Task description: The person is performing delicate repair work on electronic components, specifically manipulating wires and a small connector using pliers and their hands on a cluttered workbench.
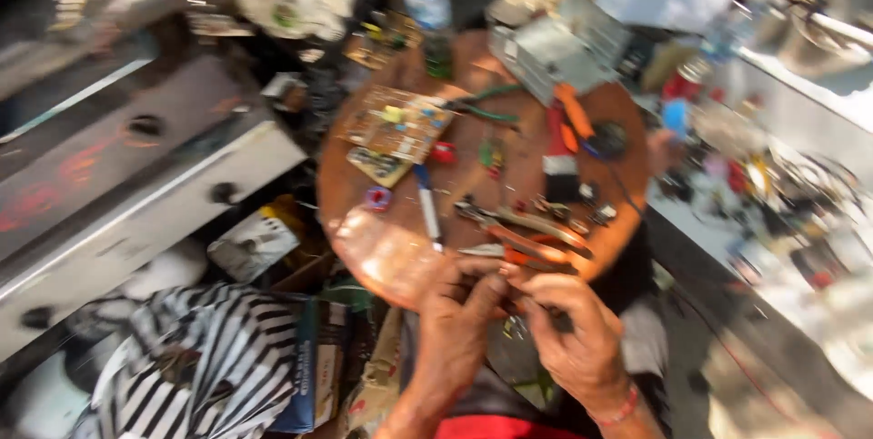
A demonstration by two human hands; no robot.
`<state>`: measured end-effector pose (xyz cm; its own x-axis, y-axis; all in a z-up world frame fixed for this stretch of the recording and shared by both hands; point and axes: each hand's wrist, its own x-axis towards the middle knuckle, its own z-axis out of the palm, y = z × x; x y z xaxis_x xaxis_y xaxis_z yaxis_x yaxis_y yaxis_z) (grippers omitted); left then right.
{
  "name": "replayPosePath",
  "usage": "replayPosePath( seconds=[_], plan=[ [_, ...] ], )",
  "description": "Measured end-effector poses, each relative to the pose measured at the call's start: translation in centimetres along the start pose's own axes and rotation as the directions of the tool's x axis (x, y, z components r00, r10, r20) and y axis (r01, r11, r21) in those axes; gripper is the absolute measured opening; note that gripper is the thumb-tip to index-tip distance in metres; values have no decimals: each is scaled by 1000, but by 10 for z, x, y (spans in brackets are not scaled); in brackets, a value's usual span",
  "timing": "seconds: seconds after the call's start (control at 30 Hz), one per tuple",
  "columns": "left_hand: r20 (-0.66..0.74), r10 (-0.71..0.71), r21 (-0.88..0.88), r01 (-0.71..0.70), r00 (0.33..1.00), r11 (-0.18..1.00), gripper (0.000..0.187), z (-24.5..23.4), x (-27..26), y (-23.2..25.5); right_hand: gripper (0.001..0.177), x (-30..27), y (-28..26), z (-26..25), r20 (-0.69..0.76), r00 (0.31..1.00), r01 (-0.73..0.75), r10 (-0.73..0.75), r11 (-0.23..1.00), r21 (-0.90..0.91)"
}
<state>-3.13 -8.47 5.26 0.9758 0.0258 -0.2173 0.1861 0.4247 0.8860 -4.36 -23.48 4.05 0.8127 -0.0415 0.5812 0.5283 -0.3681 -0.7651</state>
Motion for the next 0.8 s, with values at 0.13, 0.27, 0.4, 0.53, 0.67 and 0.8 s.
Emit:
replayPosePath(
  seconds=[0.13,0.27,0.4,0.53,0.67,0.8],
  plan=[
    [77,0,23,-1,997,1000,21,6,-8,3,22,3,-6,-9,-44,998,-37,39,998,50],
    [158,67,-20,-65,985,998,24,6,-13,0,21,-10,4,-8,-65,971,-195,228,924,330],
    [193,143,25,-151,971,988,26,12,-14,1,20,-11,10,-6,-64,935,-247,349,770,588],
    [249,130,-47,-122,960,991,28,8,-5,-5,17,-8,14,-3,-113,912,-245,395,743,623],
    [217,158,31,-168,963,985,27,11,3,-3,17,-1,12,1,-128,903,-225,411,704,673],
    [197,211,29,-221,957,975,29,14,5,-1,17,2,11,6,-96,879,-253,467,627,736]
  ],
)
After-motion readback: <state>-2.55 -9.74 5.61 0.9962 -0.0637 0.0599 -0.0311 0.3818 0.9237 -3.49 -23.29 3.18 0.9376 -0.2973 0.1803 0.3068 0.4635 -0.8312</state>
